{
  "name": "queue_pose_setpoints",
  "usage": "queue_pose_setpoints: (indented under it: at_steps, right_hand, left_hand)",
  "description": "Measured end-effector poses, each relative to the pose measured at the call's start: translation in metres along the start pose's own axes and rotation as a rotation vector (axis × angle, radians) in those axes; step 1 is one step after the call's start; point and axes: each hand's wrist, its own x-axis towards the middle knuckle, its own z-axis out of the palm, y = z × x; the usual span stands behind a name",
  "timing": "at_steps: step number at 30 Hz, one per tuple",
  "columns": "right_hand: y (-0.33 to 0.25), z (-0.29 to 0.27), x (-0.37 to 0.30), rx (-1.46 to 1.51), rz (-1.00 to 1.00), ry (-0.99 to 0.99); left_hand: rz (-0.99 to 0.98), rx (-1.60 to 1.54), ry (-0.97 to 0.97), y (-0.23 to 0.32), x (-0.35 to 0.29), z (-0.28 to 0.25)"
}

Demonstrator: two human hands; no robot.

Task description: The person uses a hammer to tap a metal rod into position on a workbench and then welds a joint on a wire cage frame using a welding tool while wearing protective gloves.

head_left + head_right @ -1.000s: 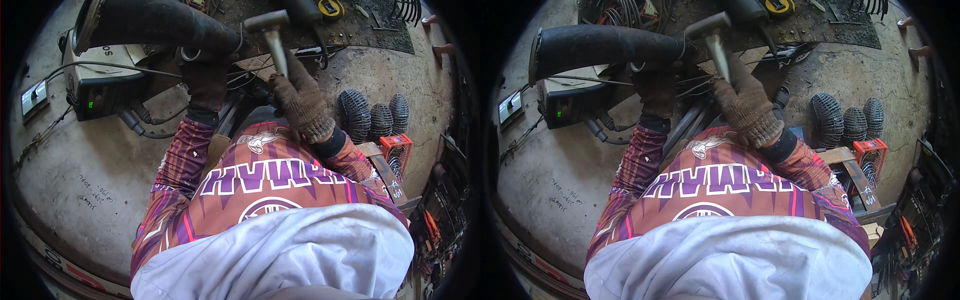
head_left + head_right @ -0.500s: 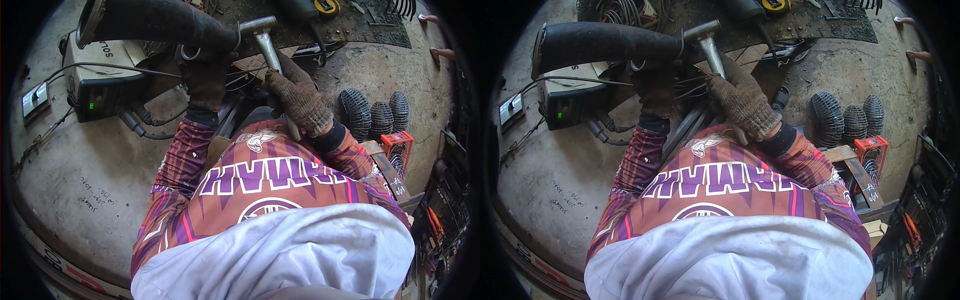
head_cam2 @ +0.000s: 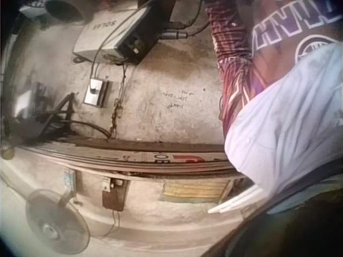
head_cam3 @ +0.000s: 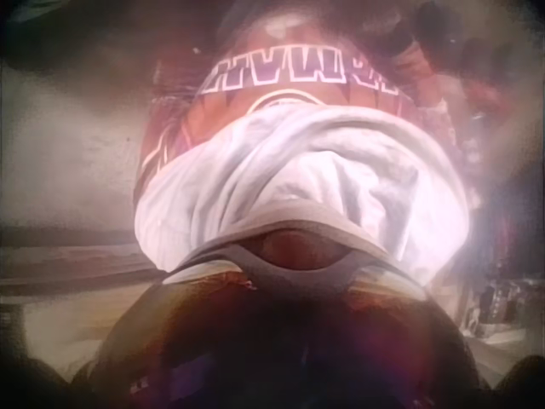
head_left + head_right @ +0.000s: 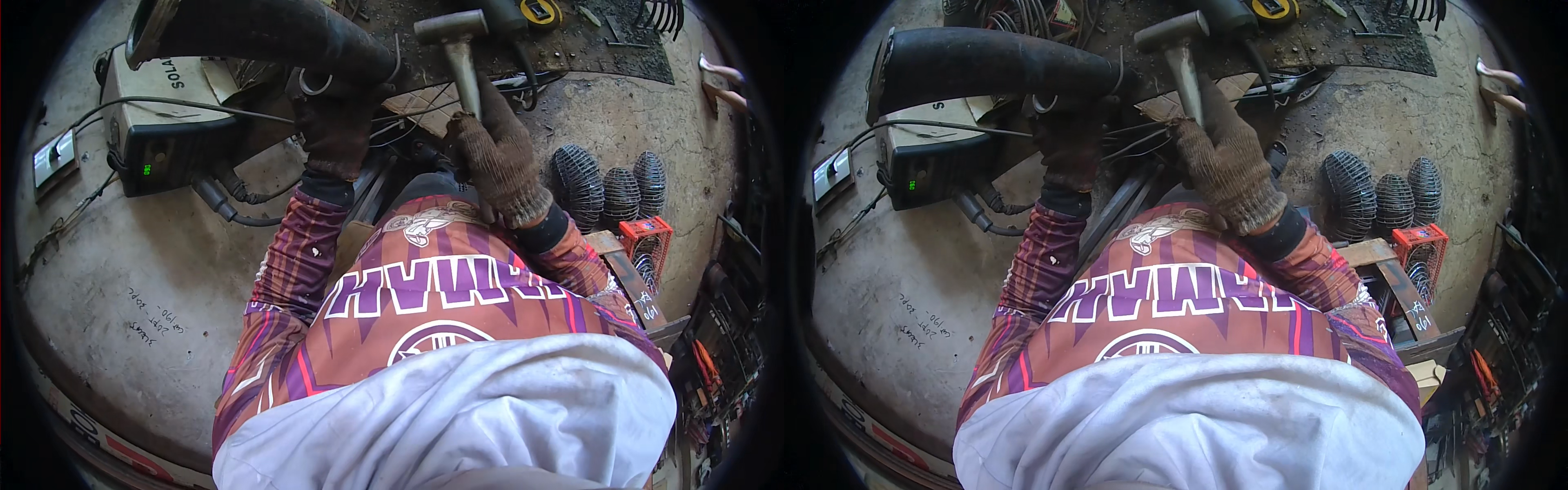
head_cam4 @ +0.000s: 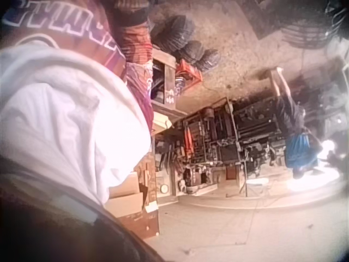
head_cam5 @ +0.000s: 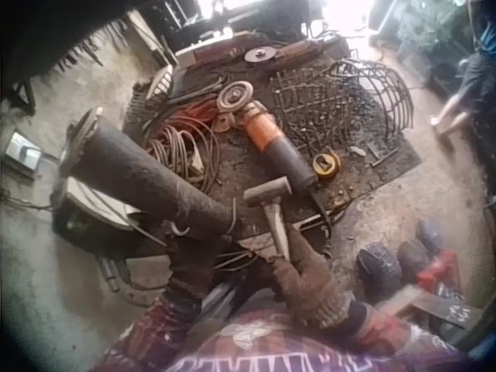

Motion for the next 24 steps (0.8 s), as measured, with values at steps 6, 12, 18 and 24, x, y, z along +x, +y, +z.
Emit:
queue_pose_setpoints:
  at_steps: [6,12,18,24]
  right_hand:
    - [0.000,0.004,-0.005,0.107,-0.170,0.099]
    - [-0.009,-0.005,0.004,-0.062,0.042,-0.065]
    - [-0.016,0.000,-0.007,0.345,0.007,0.067]
    - [-0.027,-0.014,0.009,0.092,0.175,-0.177]
  left_hand:
    - [0.200,0.688,-0.007,0.004,0.002,0.003]
    - [-0.033,-0.022,0.033,0.000,0.001,0.005]
    - [-0.030,0.131,0.062,-0.005,0.001,-0.001]
    - [0.137,0.524,-0.025,0.001,0.002,0.000]
